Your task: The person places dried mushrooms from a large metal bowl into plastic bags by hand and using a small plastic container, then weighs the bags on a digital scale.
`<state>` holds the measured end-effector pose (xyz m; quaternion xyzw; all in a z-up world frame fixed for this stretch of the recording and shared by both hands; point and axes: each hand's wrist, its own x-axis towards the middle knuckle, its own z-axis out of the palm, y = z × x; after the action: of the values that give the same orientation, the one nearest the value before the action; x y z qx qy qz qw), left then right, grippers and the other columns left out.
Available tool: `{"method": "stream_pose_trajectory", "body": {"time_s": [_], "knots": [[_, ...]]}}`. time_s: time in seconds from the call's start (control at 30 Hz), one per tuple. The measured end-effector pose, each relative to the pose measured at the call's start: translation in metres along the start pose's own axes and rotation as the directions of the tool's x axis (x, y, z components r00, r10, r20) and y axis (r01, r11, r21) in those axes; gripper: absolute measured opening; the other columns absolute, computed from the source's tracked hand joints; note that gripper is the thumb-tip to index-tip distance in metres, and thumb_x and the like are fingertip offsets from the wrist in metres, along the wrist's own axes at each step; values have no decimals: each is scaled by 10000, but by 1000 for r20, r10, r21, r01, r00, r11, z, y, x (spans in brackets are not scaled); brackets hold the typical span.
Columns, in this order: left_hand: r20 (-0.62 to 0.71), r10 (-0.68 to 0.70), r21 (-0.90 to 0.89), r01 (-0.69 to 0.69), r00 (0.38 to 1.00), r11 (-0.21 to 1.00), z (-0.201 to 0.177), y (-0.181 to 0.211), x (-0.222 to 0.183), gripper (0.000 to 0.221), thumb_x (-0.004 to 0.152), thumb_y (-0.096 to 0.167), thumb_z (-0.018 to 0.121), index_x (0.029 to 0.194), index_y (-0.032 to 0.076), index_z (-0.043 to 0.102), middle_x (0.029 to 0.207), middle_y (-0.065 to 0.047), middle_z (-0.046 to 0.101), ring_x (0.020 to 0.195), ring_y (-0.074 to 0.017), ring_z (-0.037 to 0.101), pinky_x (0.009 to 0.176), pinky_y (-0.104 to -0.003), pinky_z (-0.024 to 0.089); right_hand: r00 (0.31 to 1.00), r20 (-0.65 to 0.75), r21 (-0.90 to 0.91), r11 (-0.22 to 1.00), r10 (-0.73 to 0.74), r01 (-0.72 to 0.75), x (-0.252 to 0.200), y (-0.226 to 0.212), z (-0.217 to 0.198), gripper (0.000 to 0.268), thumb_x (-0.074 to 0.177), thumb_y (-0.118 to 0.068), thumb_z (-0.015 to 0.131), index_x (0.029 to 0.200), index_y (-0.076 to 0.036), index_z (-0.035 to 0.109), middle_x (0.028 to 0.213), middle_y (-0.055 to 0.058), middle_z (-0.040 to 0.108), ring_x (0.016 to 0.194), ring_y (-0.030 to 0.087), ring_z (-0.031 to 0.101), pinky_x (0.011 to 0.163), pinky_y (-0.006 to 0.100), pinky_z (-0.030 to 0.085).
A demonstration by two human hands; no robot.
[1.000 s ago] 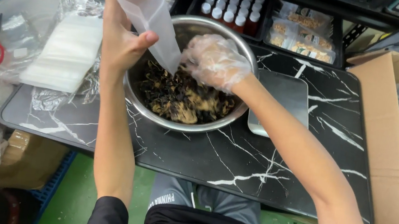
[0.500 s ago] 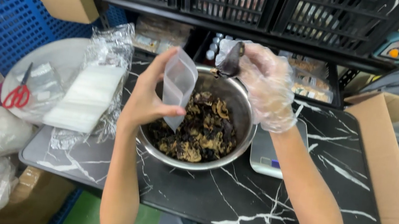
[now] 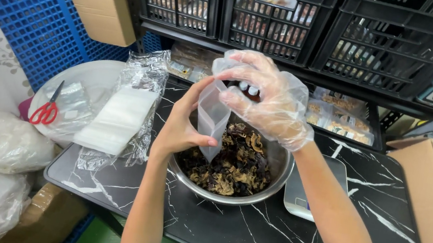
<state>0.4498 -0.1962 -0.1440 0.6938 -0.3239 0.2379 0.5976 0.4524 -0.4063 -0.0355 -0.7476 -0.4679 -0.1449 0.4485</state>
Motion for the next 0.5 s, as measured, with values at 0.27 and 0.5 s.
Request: {"method": "stream_pose_trajectory", "body": {"time_s": [0.27,0.5], "knots": [[-44,-33,18,33,999,999,-6,-9,-6,1201,541,521,973,1530,112,428,1375,-190,596,1231,-350,600,1040,-599,470,536,488,-548,720,689,-427,-1,-45,8,575,910,-360,702,1452,-227,562,1478,64,580,1392,286,518,1171,503,434],[-14,-39,85,40,999,996,6,-9,-2,1190,534,535,971,1522,119,454,1324,-188,626,1212,-358,617,1030,-574,480,430,575,-681,699,696,-220,-29,-3,25,542,993,-461,553,1474,-212,531,1493,142,527,1426,335,452,1172,517,390]]}}
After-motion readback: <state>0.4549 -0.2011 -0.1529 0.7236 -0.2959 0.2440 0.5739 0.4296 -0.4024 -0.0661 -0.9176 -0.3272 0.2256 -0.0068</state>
